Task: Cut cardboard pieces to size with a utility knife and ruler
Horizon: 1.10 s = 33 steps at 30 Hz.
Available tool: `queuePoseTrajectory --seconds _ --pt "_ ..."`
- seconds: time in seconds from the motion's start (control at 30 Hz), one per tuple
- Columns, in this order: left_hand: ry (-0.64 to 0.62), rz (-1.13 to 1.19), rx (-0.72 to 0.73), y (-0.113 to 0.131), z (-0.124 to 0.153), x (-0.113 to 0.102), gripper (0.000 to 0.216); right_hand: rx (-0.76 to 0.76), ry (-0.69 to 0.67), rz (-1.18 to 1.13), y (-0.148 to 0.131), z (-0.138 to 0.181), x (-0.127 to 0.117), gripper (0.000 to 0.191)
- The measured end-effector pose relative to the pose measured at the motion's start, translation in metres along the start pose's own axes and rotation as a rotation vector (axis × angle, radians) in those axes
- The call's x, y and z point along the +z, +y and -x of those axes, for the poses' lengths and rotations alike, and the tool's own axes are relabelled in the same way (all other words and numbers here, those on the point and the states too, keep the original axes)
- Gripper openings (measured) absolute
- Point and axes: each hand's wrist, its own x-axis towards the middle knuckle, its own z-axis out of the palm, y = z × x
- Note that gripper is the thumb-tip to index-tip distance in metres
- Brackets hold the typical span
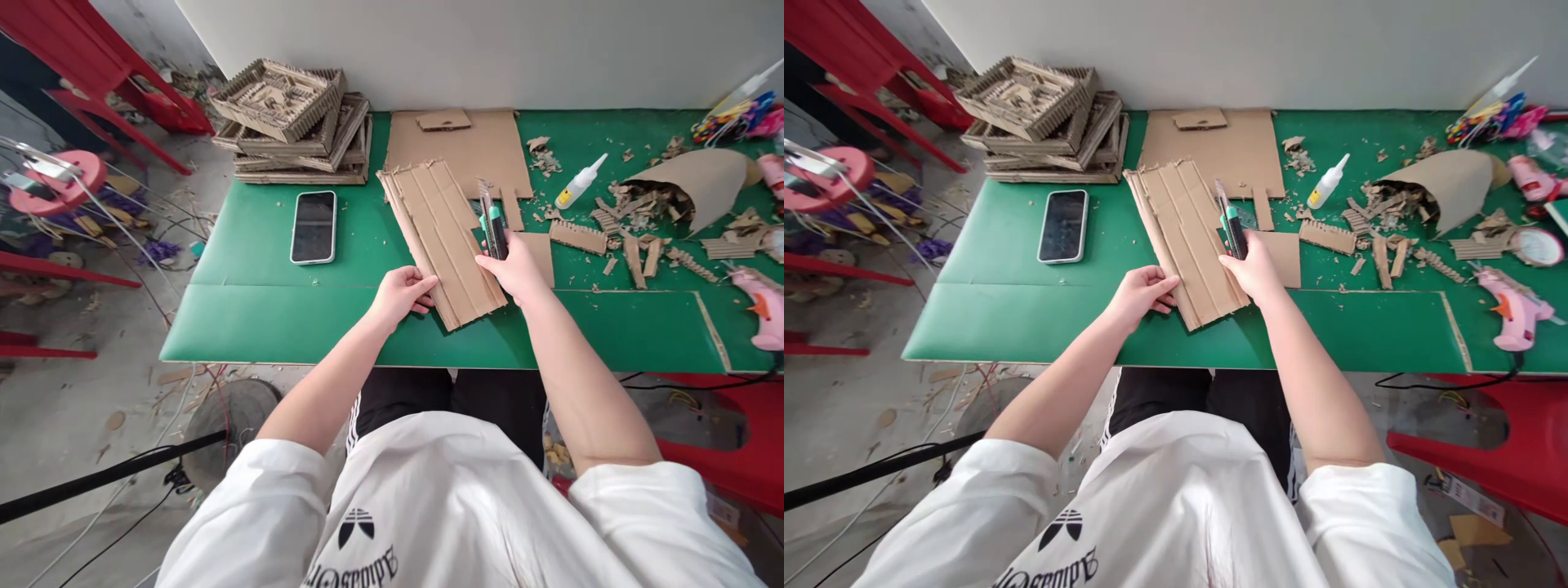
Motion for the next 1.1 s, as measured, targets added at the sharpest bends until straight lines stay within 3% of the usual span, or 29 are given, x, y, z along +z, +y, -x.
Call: queuePoseTrajectory --seconds 0.1,0.2,0.37,0.43,0.53,0.6,0.73,0.8,0.93,1.1 --pt "-0.037 -0.176 0.014 0.004 -0.01 -0.003 0.035 -0.036 -0.016 0.081 0.002 -0.006 -0.003 0.031" --pt "-0.018 -0.319 0.092 0.008 -0.018 -0.01 0.028 -0.014 -0.004 0.022 0.001 -0.008 -0.012 0.032" --pt "0.194 -0.433 0.293 0.012 -0.029 -0.031 0.01 0.039 0.157 -0.174 -0.005 0.003 -0.046 0.03" --pt "0.263 -0.458 0.349 0.013 -0.034 -0.038 0.003 0.09 0.169 -0.202 -0.006 0.013 -0.06 0.029" --pt "0.336 -0.475 0.414 0.018 -0.045 -0.049 0.011 0.17 0.144 -0.205 -0.007 0.029 -0.07 0.032" --pt "0.396 -0.461 0.457 0.023 -0.051 -0.056 0.018 0.172 0.081 -0.185 -0.006 0.037 -0.065 0.034" --pt "0.55 -0.374 0.546 0.032 -0.058 -0.071 0.022 0.192 -0.173 -0.155 -0.004 0.043 -0.035 0.037" --pt "0.578 -0.377 0.565 0.033 -0.059 -0.076 0.023 0.207 -0.206 -0.142 -0.004 0.04 -0.019 0.037" --pt "0.524 -0.51 0.606 0.027 -0.057 -0.081 0.022 0.169 -0.137 -0.109 -0.005 0.027 0.001 0.038" --pt "0.202 -0.726 0.644 0.011 -0.055 -0.081 0.025 0.077 -0.227 0.109 -0.008 0.017 -0.001 0.028"
